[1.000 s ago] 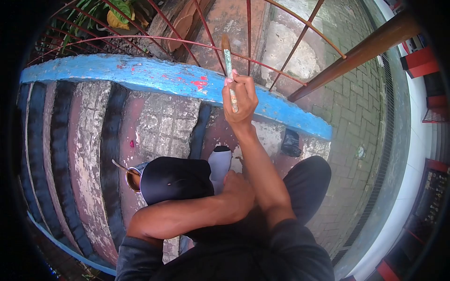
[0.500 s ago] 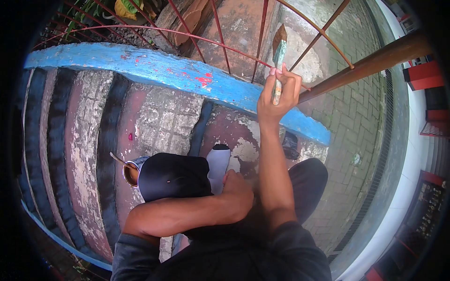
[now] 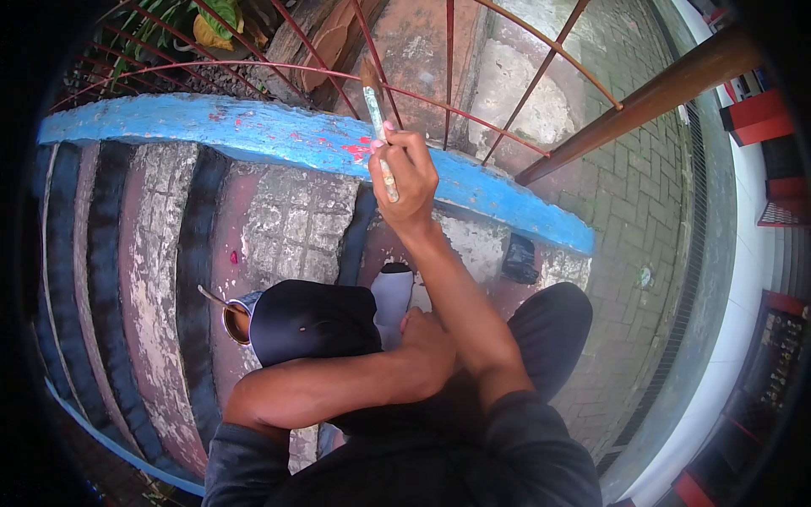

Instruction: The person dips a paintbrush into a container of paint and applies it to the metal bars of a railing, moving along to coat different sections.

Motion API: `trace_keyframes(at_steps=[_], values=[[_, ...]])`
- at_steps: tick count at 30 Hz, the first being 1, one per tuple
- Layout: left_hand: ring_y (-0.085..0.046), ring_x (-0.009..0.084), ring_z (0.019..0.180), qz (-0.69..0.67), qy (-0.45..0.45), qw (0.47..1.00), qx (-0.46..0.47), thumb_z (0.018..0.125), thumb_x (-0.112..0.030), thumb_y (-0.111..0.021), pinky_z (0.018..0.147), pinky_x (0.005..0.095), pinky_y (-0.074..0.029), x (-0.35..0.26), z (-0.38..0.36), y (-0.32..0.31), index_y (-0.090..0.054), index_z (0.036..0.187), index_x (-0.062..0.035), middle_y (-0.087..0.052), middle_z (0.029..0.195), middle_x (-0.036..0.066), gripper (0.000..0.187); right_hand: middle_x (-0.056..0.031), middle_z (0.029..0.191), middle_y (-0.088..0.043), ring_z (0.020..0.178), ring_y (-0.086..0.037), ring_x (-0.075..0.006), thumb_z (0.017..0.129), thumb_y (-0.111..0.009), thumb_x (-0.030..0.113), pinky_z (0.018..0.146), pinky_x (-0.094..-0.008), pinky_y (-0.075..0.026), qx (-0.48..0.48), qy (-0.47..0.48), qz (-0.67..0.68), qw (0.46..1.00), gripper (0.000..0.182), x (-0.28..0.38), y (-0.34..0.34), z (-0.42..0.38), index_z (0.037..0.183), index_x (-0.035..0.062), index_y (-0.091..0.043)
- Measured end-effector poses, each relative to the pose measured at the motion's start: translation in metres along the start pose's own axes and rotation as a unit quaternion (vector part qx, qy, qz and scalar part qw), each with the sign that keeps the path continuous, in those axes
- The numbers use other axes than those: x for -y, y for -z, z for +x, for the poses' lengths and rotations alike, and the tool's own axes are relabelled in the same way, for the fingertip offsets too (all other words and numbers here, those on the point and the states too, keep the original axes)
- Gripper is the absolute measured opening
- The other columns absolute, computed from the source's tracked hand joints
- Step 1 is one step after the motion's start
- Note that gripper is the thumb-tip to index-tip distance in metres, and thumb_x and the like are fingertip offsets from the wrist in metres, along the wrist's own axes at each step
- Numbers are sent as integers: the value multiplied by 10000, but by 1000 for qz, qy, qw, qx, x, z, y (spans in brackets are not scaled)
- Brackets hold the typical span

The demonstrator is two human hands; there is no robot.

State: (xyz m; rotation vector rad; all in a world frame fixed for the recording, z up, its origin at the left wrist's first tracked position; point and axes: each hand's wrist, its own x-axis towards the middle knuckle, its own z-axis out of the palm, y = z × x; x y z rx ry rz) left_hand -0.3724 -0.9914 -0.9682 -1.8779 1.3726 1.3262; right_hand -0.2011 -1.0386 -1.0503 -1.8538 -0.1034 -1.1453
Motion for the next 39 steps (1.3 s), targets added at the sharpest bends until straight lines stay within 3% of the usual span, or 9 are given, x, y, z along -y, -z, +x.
trace_keyframes(at_steps=[3,9,16,24,26,30,34,36,39], values=[[-697,285,923,11,-27,1000,7,772,-173,-863,775,483,-426,6,-4,6,-788,1179,-130,-739,1102,51,416,-161,963,-684,1043,-773,-334,910,-764,-62,827,-397,-588,-4,-7,-17,1000,94,-25,33,29,915,-36,-674],[-673,269,1018,13,-8,999,28,857,-202,-795,769,488,-395,1,8,2,-815,1160,-187,-748,1078,-13,304,-175,962,-705,1003,-776,-322,903,-761,-59,783,-390,-573,22,39,-47,998,90,-51,76,66,935,-42,-678],[-678,265,992,16,-17,999,28,821,-183,-813,757,487,-395,8,-9,17,-819,1136,-163,-757,1060,27,316,-158,971,-719,1015,-783,-290,911,-762,-74,794,-367,-588,5,-8,-46,999,101,-42,87,43,916,-49,-664],[-660,268,958,17,-9,1000,15,804,-146,-820,760,480,-404,11,-11,16,-804,1149,-114,-749,1055,54,347,-143,936,-683,972,-777,-276,962,-713,-88,940,-411,-613,-59,-32,-73,995,118,-32,101,26,930,-27,-616],[-654,265,957,13,-6,1000,15,804,-147,-822,762,478,-405,10,-13,16,-804,1138,-114,-744,1041,50,335,-120,960,-667,915,-759,-229,997,-667,-84,972,-432,-614,-169,-97,5,981,113,-41,109,21,954,-21,-584],[-643,261,937,19,-8,999,26,807,-153,-825,759,473,-407,8,-12,16,-805,1107,-109,-734,1008,46,304,-123,995,-631,892,-742,-197,1011,-652,-65,972,-442,-620,-150,-130,15,980,105,-31,96,23,963,-41,-562],[-642,261,907,14,-16,1000,20,807,-154,-827,744,472,-408,8,-15,19,-805,1094,-105,-729,1002,50,292,-152,958,-634,932,-755,-286,940,-707,-87,873,-416,-637,-81,-21,-90,992,94,-16,57,29,904,-60,-625],[-698,297,987,-9,-6,1000,27,833,-229,-848,808,522,-437,4,-11,19,-766,1229,-137,-728,1158,76,414,-150,930,-641,890,-751,-267,930,-717,-92,860,-387,-618,-69,-21,-103,992,102,4,38,21,898,-51,-629],[-701,301,977,-1,-19,999,34,839,-220,-839,805,524,-432,4,-10,19,-764,1227,-120,-733,1155,75,407,-152,906,-651,874,-750,-260,906,-738,-100,822,-353,-592,-27,3,-73,997,110,19,26,10,898,-42,-645]])
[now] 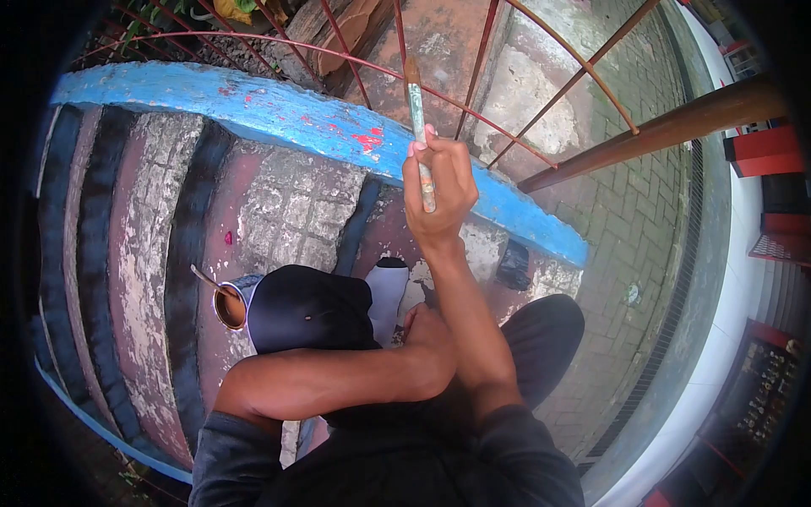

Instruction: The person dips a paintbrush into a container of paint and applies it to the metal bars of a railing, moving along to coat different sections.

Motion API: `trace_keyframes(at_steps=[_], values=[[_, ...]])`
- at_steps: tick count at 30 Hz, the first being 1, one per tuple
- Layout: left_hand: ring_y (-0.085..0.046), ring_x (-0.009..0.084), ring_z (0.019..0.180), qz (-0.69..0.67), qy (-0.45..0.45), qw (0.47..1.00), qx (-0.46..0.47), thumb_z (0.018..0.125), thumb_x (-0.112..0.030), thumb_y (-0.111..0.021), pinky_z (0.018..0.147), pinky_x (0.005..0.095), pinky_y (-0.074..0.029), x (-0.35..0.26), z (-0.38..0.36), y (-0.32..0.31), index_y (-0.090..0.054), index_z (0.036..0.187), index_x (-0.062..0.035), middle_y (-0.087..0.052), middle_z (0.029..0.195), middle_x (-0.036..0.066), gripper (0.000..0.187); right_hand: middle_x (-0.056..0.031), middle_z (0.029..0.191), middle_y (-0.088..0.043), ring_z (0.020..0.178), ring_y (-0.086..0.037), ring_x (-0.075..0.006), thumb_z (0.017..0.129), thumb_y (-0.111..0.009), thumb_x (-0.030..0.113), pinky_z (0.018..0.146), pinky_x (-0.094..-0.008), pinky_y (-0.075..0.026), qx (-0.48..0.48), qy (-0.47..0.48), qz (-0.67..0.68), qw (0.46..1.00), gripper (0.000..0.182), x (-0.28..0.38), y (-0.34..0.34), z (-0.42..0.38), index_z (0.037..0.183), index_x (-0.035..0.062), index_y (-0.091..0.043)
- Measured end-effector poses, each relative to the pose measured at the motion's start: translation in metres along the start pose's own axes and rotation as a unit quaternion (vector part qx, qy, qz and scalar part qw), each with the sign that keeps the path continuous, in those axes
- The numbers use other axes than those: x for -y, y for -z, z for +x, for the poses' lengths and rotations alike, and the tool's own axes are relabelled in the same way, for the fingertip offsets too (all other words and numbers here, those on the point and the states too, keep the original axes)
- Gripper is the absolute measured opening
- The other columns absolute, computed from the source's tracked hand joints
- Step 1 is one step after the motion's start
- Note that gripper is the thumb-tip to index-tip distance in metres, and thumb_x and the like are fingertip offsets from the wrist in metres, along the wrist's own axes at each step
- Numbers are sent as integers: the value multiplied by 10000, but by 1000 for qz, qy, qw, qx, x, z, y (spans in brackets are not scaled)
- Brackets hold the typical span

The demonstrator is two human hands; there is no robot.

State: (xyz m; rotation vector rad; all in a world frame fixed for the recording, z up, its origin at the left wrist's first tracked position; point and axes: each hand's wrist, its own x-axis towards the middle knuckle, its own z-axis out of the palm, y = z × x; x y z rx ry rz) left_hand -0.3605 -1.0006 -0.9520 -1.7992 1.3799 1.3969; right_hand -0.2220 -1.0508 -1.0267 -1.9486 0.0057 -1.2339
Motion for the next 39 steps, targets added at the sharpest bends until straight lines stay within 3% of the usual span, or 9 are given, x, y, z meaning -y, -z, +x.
trace_keyframes(at_steps=[4,6,15,22,24,27,29,35,39], values=[[-697,294,964,3,1,1000,-6,836,-221,-838,802,517,-430,0,2,-3,-763,1226,-121,-729,1135,74,410,-161,955,-667,979,-764,-313,882,-758,-98,818,-373,-599,24,12,30,999,114,-15,9,6,925,-36,-672],[-654,269,924,4,3,999,-51,811,-138,-815,743,481,-407,2,-3,-6,-811,1111,-118,-744,1039,56,300,-157,968,-661,976,-759,-330,870,-766,-89,835,-388,-611,18,4,14,1000,128,-31,26,14,949,-29,-686],[-680,272,997,35,15,999,17,799,-253,-865,811,505,-434,0,4,0,-767,1216,-160,-711,1139,58,438,-142,950,-628,917,-754,-253,949,-696,-103,919,-398,-611,-98,-76,20,992,106,-58,58,27,900,-56,-615],[-699,294,955,21,31,999,-7,817,-220,-860,786,511,-439,-5,10,-4,-776,1209,-150,-727,1120,52,407,-132,986,-630,910,-771,-249,979,-686,-86,899,-377,-642,-27,2,-39,999,119,-13,18,15,962,-39,-579],[-701,299,931,9,25,999,-28,821,-200,-856,777,515,-441,-4,8,-4,-778,1208,-145,-734,1119,49,399,-152,952,-636,959,-772,-285,924,-743,-80,862,-401,-631,-26,-51,112,992,136,-9,16,7,895,-45,-615],[-662,272,915,-9,11,998,-55,813,-136,-812,757,484,-409,0,-2,-3,-805,1116,-90,-738,996,54,306,-155,962,-644,945,-779,-286,923,-739,-88,841,-389,-641,-33,-48,142,988,131,-9,20,9,914,-44,-616],[-661,271,908,0,1,999,-43,814,-134,-811,758,484,-409,2,-5,0,-806,1115,-95,-740,999,55,303,-150,970,-651,913,-786,-275,938,-722,-92,828,-369,-644,-40,-14,135,990,118,-19,23,22,931,-44,-614],[-657,272,907,21,0,999,-26,818,-138,-809,755,483,-410,2,-5,-2,-808,1108,-104,-742,1000,58,292,-140,965,-671,877,-790,-253,940,-713,-109,848,-380,-648,-46,-75,119,989,120,-54,57,46,930,-52,-608],[-657,283,899,23,-4,999,-28,814,-144,-811,734,479,-415,1,-2,-4,-806,1107,-97,-739,1002,66,297,-189,1050,-645,976,-781,-310,979,-666,-111,851,-383,-698,32,66,-31,997,104,-45,71,41,965,-68,-572]])
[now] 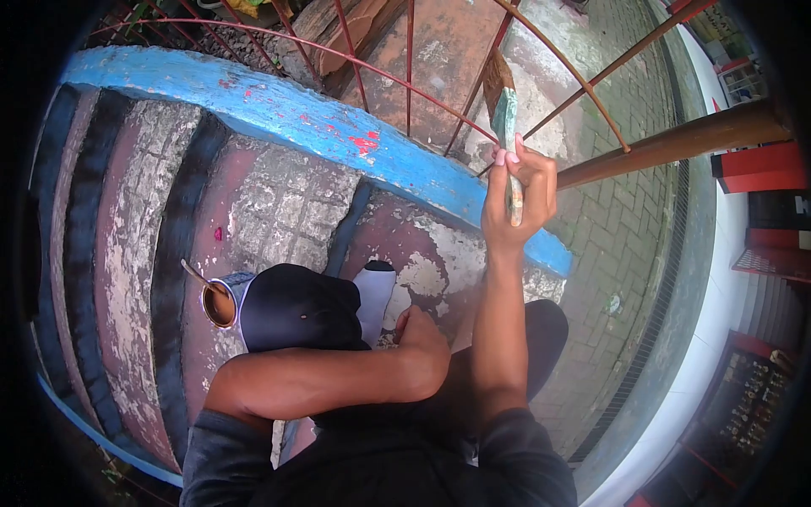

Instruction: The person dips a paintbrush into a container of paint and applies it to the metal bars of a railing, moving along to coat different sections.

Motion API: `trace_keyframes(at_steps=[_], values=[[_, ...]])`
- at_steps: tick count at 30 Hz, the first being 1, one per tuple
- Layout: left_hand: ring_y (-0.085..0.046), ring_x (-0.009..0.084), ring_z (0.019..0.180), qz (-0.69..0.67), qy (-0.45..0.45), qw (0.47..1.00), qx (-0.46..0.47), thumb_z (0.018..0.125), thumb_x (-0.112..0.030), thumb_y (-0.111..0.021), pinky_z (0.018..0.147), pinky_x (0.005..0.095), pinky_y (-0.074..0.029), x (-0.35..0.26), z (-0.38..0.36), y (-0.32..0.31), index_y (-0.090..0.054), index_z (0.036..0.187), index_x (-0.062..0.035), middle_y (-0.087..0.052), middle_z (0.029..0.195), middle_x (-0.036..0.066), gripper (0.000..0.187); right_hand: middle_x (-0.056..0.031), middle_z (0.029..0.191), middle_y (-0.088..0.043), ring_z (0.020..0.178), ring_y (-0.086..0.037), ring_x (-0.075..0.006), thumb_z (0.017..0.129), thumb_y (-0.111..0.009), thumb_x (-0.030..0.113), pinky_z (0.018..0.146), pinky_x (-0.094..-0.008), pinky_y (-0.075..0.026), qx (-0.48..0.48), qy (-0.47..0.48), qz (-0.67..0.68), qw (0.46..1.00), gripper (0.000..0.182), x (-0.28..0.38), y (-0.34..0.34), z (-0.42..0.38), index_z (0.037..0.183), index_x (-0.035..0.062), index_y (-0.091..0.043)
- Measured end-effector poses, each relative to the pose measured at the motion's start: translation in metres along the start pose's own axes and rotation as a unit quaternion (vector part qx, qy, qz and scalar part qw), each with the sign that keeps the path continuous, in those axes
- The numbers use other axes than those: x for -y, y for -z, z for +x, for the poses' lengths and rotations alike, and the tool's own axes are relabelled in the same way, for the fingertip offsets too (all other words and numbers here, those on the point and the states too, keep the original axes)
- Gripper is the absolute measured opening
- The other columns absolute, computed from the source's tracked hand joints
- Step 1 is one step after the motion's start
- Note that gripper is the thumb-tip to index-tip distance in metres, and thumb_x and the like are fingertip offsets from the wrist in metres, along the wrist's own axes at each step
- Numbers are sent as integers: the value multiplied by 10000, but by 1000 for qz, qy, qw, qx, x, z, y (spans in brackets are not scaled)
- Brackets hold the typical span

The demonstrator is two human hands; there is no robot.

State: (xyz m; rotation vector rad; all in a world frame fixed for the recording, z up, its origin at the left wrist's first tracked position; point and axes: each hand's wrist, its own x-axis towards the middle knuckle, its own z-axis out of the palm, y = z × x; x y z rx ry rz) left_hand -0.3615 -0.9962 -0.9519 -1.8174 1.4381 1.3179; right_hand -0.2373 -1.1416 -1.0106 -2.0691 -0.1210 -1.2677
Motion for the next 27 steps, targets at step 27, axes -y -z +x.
trace_keyframes(at_steps=[27], values=[[-654,269,990,12,27,1000,0,824,-187,-825,828,486,-422,-8,2,-4,-778,1199,-117,-715,1078,59,384,-210,1057,-684,950,-784,-289,933,-733,-96,759,-364,-653,-40,71,-67,994,133,3,-24,6,936,-72,-603]])
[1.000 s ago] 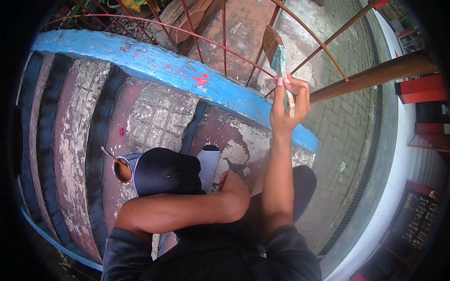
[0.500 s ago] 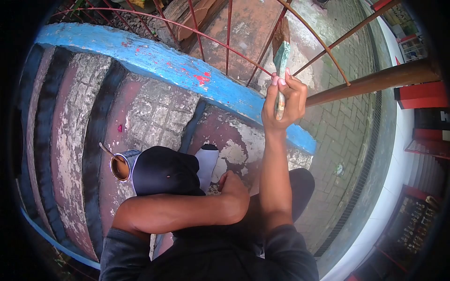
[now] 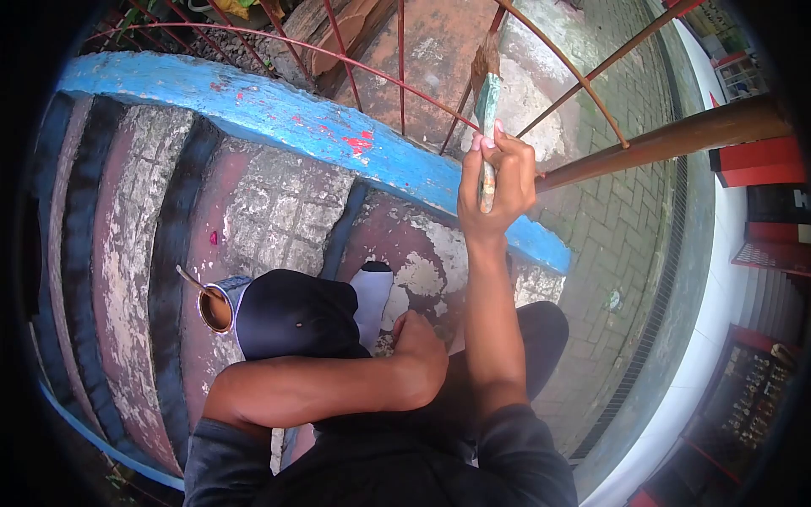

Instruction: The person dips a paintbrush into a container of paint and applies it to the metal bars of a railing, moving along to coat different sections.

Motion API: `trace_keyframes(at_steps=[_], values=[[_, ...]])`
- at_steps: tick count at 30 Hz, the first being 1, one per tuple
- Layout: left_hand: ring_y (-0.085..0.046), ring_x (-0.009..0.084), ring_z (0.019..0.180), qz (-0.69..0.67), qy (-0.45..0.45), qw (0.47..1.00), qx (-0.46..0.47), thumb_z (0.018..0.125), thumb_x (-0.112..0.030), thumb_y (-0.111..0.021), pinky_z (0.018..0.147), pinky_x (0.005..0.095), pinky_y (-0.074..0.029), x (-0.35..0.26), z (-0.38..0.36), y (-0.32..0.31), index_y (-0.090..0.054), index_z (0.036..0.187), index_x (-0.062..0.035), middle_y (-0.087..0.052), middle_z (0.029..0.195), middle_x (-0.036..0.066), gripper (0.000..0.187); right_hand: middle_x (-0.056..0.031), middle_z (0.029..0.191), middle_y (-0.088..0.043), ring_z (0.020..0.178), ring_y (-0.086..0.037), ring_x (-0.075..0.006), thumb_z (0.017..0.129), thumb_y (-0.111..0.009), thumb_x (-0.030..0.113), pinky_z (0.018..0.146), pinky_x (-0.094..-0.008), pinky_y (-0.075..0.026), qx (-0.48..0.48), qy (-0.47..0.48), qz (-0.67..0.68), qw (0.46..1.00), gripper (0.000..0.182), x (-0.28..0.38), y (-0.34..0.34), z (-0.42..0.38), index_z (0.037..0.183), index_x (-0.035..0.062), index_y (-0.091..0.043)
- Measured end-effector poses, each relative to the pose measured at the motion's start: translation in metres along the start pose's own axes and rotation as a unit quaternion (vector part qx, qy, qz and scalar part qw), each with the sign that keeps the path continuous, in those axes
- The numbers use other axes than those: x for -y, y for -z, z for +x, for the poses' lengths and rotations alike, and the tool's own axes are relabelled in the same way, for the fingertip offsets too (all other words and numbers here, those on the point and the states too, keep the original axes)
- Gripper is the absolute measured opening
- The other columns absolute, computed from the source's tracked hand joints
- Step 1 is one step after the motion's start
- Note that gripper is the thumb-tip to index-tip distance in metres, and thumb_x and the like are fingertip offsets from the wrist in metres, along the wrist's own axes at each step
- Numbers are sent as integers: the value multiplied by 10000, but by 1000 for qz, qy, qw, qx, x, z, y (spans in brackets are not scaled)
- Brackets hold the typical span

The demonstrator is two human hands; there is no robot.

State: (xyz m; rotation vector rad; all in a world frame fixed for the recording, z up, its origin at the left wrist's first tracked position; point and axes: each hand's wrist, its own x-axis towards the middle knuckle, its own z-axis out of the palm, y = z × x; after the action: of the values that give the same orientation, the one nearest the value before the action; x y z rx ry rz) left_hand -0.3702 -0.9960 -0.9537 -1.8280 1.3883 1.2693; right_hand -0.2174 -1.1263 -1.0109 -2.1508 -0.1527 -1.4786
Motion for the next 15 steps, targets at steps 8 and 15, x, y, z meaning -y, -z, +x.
trace_keyframes(at_steps=[8,15], values=[[-629,277,1011,-27,-12,999,-40,872,-171,-760,812,487,-409,9,-17,3,-795,1151,-114,-720,1049,67,286,-190,993,-634,1021,-757,-337,898,-731,-143,792,-373,-709,-53,31,21,998,153,11,-5,20,911,-67,-599],[-575,254,993,-217,47,845,-487,970,-247,-686,833,440,-437,68,-99,17,-715,972,-53,-660,1003,95,196,-199,983,-684,920,-770,-325,842,-793,-126,756,-371,-659,24,-37,3,999,199,4,1,-2,910,-27,-634]])
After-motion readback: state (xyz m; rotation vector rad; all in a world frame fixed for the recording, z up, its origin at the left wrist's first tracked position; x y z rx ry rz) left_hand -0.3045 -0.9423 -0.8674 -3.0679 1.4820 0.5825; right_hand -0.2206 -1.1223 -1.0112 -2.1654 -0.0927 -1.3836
